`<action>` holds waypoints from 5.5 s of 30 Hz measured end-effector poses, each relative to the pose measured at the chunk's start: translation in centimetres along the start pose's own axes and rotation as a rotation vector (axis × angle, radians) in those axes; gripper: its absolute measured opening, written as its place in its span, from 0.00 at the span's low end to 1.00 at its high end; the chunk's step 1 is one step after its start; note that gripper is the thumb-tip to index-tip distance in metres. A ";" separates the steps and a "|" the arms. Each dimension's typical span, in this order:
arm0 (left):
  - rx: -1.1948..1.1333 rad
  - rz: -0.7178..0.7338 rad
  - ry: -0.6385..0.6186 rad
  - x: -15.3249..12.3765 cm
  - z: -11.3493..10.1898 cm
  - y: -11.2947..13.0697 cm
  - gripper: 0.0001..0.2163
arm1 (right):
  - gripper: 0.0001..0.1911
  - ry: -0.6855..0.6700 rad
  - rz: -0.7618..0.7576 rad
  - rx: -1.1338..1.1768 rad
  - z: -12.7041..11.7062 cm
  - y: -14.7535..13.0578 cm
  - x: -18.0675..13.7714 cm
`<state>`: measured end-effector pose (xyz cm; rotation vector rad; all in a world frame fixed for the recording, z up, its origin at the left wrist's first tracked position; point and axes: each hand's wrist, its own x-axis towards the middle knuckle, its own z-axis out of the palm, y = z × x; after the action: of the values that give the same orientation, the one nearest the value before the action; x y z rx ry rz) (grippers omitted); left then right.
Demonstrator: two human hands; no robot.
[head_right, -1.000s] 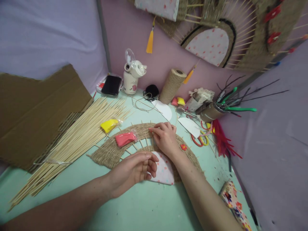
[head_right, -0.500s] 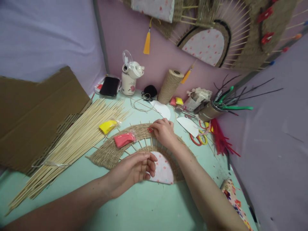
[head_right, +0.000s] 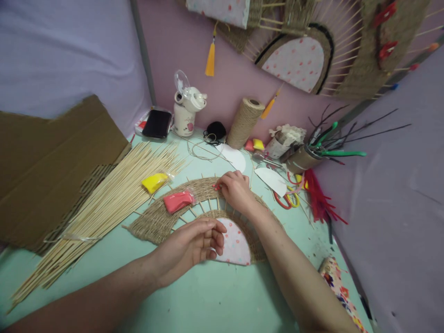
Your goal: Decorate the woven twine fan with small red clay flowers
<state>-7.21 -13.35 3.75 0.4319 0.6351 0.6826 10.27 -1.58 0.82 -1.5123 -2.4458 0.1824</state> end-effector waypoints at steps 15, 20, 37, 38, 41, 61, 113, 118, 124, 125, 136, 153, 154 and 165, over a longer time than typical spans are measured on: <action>0.002 0.000 -0.007 -0.1 0.0 0.1 0.10 | 0.14 0.029 -0.012 -0.001 -0.2 -0.2 -0.1; -0.009 -0.004 -0.014 -0.1 0.0 0.1 0.10 | 0.14 0.016 -0.006 0.000 -0.3 -0.5 -0.2; -0.009 0.009 -0.015 -0.1 0.0 0.3 0.10 | 0.14 -0.018 -0.096 -0.065 -0.6 -1.1 0.7; -0.009 0.009 -0.017 -0.1 0.0 0.3 0.10 | 0.14 -0.020 -0.100 -0.073 -0.6 -1.1 0.6; -0.012 0.007 -0.021 -0.2 -0.1 0.4 0.10 | 0.15 -0.017 -0.109 -0.097 -0.8 -1.3 0.3; -0.011 0.006 -0.011 -0.2 0.1 0.4 0.10 | 0.14 -0.005 -0.120 -0.142 -0.8 -1.2 0.2; 0.028 0.066 0.012 -0.1 -0.2 0.8 0.11 | 0.18 0.020 -0.144 -0.225 -1.3 -1.3 -2.8; 0.249 0.256 0.170 -0.7 -0.4 2.8 0.11 | 0.20 0.135 -0.063 -0.185 -2.9 -1.7 -3.3; 1.314 0.724 0.638 -0.4 -2.9 5.2 0.11 | 0.18 0.245 0.071 -0.018 -4.8 -3.1 -5.5; 1.504 0.706 0.671 -0.2 -3.4 5.4 0.13 | 0.17 0.259 0.091 0.023 -4.9 -3.3 -6.0; 1.957 0.388 0.667 0.5 -4.5 5.5 0.17 | 0.18 0.211 0.172 0.057 -2.4 -3.5 -7.2; 1.880 0.561 0.569 0.8 -4.5 5.0 0.12 | 0.20 0.056 0.247 -0.116 0.3 -4.0 -5.0; 1.879 0.559 0.568 0.8 -4.5 4.9 0.12 | 0.20 0.057 0.251 -0.116 0.3 -4.0 -5.0; 1.855 0.594 0.550 1.0 -4.9 4.9 0.12 | 0.20 0.026 0.210 -0.112 0.1 -4.4 -5.0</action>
<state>-12.02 -8.46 2.52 2.2604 1.6209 0.5785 8.56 -8.08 1.00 -1.8068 -2.3092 0.0657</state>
